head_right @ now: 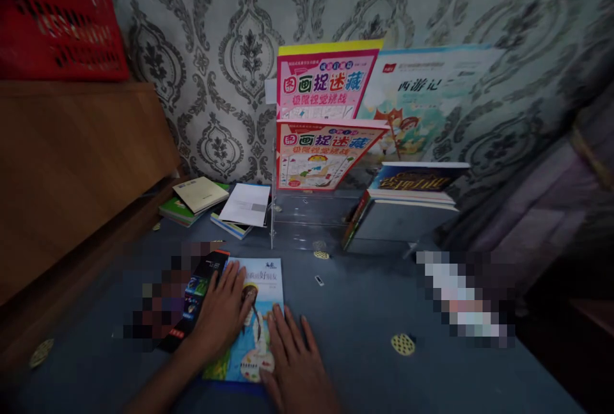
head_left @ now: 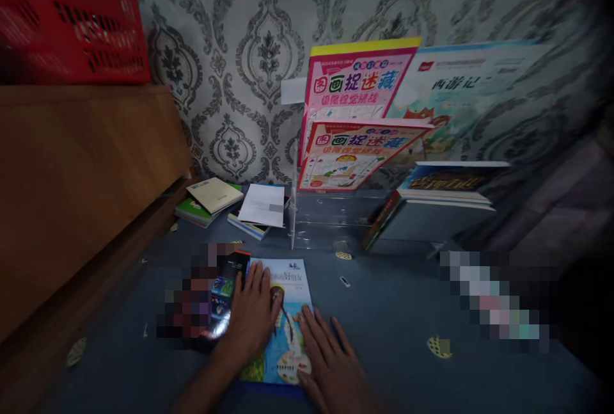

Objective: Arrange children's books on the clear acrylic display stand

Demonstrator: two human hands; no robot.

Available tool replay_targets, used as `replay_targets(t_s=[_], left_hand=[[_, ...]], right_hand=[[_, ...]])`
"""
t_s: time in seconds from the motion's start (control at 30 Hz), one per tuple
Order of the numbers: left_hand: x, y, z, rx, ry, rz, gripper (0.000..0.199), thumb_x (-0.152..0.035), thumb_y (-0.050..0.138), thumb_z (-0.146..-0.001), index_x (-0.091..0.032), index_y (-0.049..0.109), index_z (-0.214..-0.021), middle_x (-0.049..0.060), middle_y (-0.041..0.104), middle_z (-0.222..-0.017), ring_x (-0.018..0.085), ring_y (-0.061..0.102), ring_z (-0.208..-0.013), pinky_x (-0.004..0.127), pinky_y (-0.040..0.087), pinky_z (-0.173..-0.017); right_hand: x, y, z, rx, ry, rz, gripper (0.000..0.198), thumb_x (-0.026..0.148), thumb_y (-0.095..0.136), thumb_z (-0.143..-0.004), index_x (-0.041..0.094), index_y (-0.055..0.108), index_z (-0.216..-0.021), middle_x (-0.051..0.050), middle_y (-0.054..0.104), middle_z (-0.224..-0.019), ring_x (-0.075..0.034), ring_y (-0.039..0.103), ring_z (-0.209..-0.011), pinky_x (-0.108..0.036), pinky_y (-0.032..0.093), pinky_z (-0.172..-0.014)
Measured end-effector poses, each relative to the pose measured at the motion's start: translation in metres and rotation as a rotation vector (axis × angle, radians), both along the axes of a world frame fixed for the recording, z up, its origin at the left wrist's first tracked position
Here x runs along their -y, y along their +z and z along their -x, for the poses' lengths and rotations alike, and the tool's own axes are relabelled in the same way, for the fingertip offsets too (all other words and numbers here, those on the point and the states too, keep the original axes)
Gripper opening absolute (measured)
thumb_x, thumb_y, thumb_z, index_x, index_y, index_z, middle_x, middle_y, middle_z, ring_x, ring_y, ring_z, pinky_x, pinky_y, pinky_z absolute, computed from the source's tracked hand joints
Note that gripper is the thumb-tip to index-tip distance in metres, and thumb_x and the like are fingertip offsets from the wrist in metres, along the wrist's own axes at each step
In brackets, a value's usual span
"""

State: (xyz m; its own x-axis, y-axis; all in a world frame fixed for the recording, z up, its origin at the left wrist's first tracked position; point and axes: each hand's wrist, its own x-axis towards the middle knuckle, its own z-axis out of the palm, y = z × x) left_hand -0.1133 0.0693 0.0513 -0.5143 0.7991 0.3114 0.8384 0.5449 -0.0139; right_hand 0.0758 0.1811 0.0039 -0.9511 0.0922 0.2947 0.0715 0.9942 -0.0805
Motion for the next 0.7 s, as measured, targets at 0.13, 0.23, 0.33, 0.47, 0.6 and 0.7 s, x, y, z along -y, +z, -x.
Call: replay_targets(t_s=[0.13, 0.23, 0.33, 0.47, 0.6, 0.7], left_hand=[[-0.003, 0.005, 0.011, 0.024, 0.097, 0.03, 0.052, -0.035, 0.046, -0.097, -0.007, 0.054, -0.14, 0.023, 0.047, -0.151, 0.034, 0.045, -0.141, 0.057, 0.039, -0.112], [-0.004, 0.005, 0.018, 0.038, 0.131, 0.017, 0.05, -0.032, 0.043, -0.098, -0.006, 0.053, -0.14, 0.023, 0.047, -0.15, 0.033, 0.046, -0.14, 0.055, 0.038, -0.113], [-0.002, 0.003, 0.022, 0.07, 0.131, -0.037, 0.047, -0.029, 0.042, -0.098, -0.009, 0.054, -0.14, 0.022, 0.049, -0.149, 0.032, 0.047, -0.14, 0.055, 0.037, -0.113], [0.001, -0.001, 0.031, 0.219, 0.084, -0.172, 0.044, -0.024, 0.045, -0.095, -0.01, 0.058, -0.135, 0.02, 0.055, -0.145, 0.03, 0.05, -0.137, 0.05, 0.039, -0.114], [-0.003, 0.001, 0.049, 0.526, 0.055, -0.437, 0.041, -0.019, 0.052, -0.087, -0.012, 0.064, -0.126, 0.017, 0.067, -0.13, 0.028, 0.059, -0.126, 0.046, 0.043, -0.111], [-0.005, 0.009, 0.06, 0.907, 0.09, -0.698, 0.04, -0.015, 0.057, -0.079, -0.009, 0.066, -0.118, 0.018, 0.07, -0.122, 0.028, 0.065, -0.117, 0.046, 0.047, -0.106]], right_hand=[[0.001, -0.001, 0.001, -0.032, 0.01, -0.039, 0.07, 0.037, 0.045, -0.099, 0.02, 0.016, -0.161, -0.008, 0.031, -0.162, -0.03, 0.035, -0.146, -0.051, 0.036, -0.113], [0.001, -0.004, 0.002, -0.052, 0.005, -0.041, 0.071, 0.038, 0.047, -0.099, 0.019, 0.017, -0.16, -0.009, 0.033, -0.161, -0.031, 0.036, -0.145, -0.052, 0.035, -0.114], [0.002, -0.005, 0.002, -0.029, 0.002, 0.0, 0.072, 0.04, 0.048, -0.099, 0.021, 0.016, -0.161, -0.008, 0.032, -0.161, -0.031, 0.035, -0.146, -0.052, 0.034, -0.115], [0.0, -0.004, 0.001, -0.032, 0.018, 0.01, 0.075, 0.038, 0.048, -0.1, 0.022, 0.008, -0.161, -0.007, 0.029, -0.163, -0.03, 0.034, -0.147, -0.05, 0.036, -0.115], [-0.002, -0.003, 0.001, -0.035, 0.035, 0.013, 0.076, 0.036, 0.047, -0.1, 0.022, 0.004, -0.161, -0.007, 0.025, -0.164, -0.029, 0.032, -0.148, -0.047, 0.038, -0.115], [0.0, 0.002, 0.0, 0.022, 0.028, 0.053, 0.072, 0.036, 0.048, -0.1, 0.022, 0.012, -0.161, -0.007, 0.025, -0.164, -0.029, 0.029, -0.149, -0.047, 0.035, -0.118]])
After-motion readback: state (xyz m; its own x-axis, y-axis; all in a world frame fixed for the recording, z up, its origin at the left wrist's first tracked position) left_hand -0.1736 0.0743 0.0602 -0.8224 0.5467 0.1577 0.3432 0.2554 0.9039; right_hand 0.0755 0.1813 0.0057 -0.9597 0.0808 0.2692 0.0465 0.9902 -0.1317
